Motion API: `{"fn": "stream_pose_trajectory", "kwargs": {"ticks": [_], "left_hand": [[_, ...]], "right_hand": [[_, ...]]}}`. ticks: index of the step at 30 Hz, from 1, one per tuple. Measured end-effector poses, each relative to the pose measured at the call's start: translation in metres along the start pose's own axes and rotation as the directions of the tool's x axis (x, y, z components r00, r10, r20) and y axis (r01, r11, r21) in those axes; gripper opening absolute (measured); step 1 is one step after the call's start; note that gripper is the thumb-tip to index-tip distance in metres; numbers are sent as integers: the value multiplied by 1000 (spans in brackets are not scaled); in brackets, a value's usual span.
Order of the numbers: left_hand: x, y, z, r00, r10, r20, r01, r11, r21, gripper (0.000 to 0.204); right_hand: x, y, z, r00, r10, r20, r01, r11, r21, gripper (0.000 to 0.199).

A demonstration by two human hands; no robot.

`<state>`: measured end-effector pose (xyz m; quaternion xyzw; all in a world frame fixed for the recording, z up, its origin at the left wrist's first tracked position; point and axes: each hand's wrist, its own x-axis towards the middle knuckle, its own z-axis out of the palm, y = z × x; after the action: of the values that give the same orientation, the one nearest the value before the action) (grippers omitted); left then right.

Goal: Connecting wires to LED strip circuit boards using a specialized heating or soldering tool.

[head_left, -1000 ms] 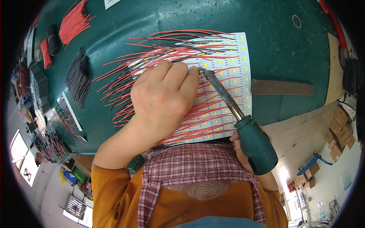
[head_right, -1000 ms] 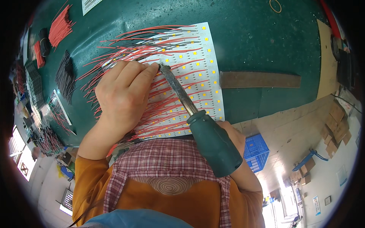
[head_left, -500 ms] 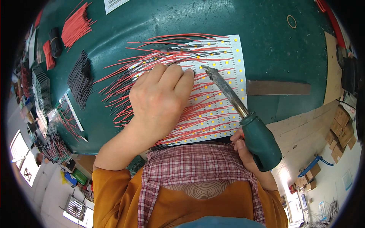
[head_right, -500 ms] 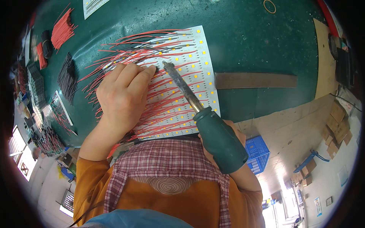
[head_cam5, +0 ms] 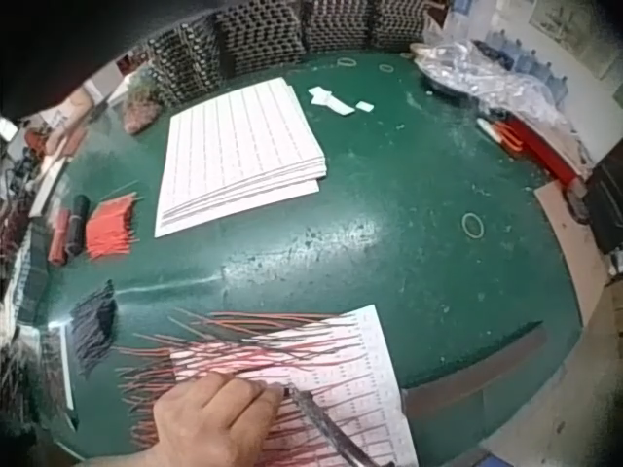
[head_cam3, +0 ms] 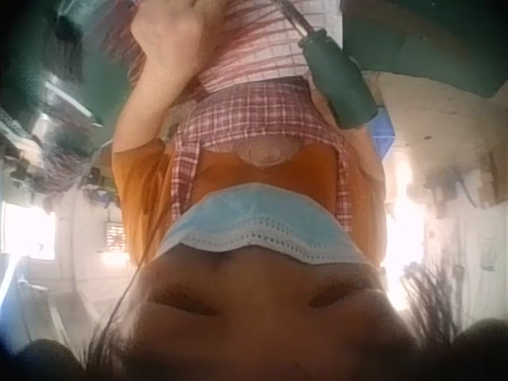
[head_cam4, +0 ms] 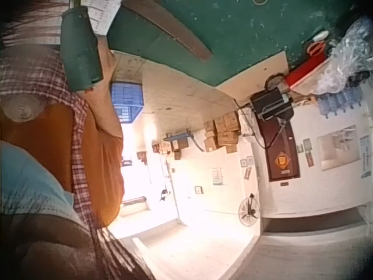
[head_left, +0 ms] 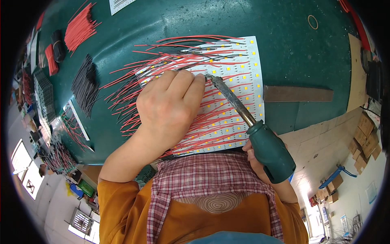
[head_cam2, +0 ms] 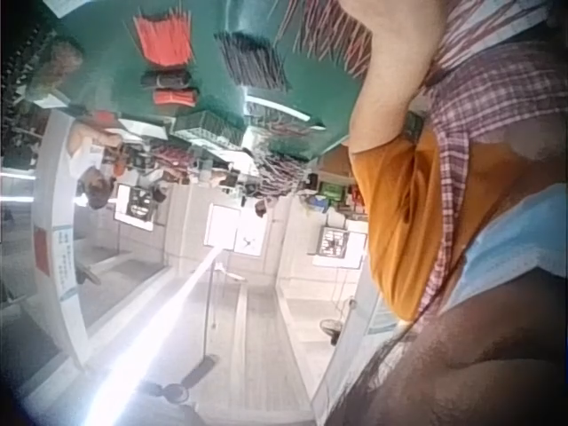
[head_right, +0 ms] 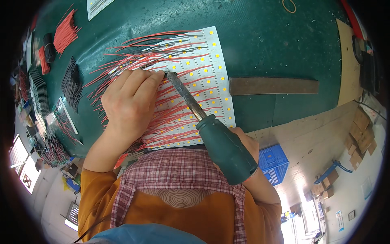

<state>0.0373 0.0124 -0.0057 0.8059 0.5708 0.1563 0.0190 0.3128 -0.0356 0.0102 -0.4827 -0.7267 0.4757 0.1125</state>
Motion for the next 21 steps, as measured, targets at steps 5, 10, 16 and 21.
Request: {"fn": "stream_pose_trajectory", "kwargs": {"ticks": [5, 10, 16, 21], "left_hand": [[-3, -1, 0, 1000, -5, -6, 5, 1000, 4, 29], [-1, 0, -3, 1000, -16, 19, 16, 1000, 10, 29], [0, -11, -4, 996, -73, -49, 66, 988, -142, 27], [10, -1, -3, 995, -46, -85, 27, 977, -210, 32]], "right_hand": [[-6, -7, -6, 984, 162, 77, -166, 984, 58, 11], [-10, -4, -2, 979, 196, 49, -201, 969, 146, 15], [-9, 3, -6, 992, 117, 37, -122, 971, 205, 22], [-9, 0, -4, 993, 113, -43, -93, 940, 329, 20]]}}
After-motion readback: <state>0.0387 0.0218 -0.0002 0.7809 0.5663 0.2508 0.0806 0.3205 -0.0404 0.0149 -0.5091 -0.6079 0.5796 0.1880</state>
